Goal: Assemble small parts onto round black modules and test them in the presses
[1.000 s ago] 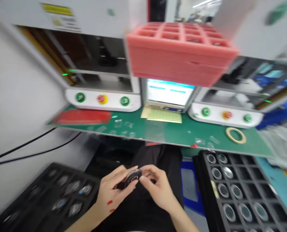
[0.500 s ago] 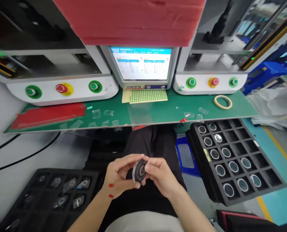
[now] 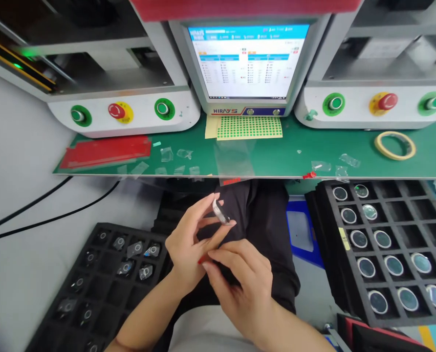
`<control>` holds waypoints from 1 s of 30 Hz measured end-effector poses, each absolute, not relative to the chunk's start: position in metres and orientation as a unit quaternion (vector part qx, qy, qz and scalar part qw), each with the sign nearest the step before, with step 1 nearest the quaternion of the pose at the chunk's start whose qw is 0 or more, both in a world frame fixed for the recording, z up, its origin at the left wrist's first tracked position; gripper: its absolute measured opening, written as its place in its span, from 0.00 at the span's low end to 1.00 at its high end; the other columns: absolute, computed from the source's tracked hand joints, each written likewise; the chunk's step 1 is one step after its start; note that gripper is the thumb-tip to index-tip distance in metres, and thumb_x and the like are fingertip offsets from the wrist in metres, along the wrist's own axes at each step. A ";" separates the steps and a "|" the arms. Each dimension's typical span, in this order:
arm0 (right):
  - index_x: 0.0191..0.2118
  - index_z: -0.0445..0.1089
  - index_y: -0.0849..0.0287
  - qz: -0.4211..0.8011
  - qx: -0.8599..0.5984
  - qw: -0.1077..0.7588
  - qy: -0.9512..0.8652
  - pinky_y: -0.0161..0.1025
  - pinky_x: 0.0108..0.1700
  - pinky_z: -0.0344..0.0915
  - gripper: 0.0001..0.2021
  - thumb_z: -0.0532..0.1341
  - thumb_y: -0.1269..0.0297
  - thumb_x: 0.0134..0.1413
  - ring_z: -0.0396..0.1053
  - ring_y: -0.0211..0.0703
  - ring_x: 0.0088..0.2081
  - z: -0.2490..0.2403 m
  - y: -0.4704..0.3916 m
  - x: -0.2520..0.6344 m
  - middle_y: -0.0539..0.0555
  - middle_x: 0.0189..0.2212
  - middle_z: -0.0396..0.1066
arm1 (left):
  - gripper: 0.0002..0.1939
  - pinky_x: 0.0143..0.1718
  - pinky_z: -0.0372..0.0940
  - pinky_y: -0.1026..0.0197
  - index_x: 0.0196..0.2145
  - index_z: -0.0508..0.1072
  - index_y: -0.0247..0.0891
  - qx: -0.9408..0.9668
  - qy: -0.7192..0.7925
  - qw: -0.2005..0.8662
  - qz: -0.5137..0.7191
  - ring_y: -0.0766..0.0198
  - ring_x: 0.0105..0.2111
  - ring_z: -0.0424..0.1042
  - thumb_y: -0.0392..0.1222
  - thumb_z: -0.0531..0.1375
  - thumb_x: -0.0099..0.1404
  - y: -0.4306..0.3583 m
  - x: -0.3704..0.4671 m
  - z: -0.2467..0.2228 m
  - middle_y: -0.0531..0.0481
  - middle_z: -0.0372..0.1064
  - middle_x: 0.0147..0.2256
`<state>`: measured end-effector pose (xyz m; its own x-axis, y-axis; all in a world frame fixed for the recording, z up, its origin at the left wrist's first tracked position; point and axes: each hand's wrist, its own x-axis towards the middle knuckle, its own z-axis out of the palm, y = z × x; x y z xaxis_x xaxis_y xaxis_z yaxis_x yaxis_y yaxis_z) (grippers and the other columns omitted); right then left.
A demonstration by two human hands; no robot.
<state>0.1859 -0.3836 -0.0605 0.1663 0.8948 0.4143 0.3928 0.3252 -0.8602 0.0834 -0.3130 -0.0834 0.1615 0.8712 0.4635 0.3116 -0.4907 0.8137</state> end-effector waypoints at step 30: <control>0.27 0.74 0.57 0.622 -0.454 0.569 -0.287 0.30 0.31 0.64 0.06 0.70 0.65 0.52 0.65 0.32 0.27 -0.051 -0.383 0.213 0.47 0.24 0.70 | 0.33 0.50 0.74 0.63 0.57 0.71 0.43 0.756 0.288 0.425 0.405 0.62 0.46 0.77 0.32 0.72 0.54 -0.325 0.051 -0.059 0.47 0.74 0.51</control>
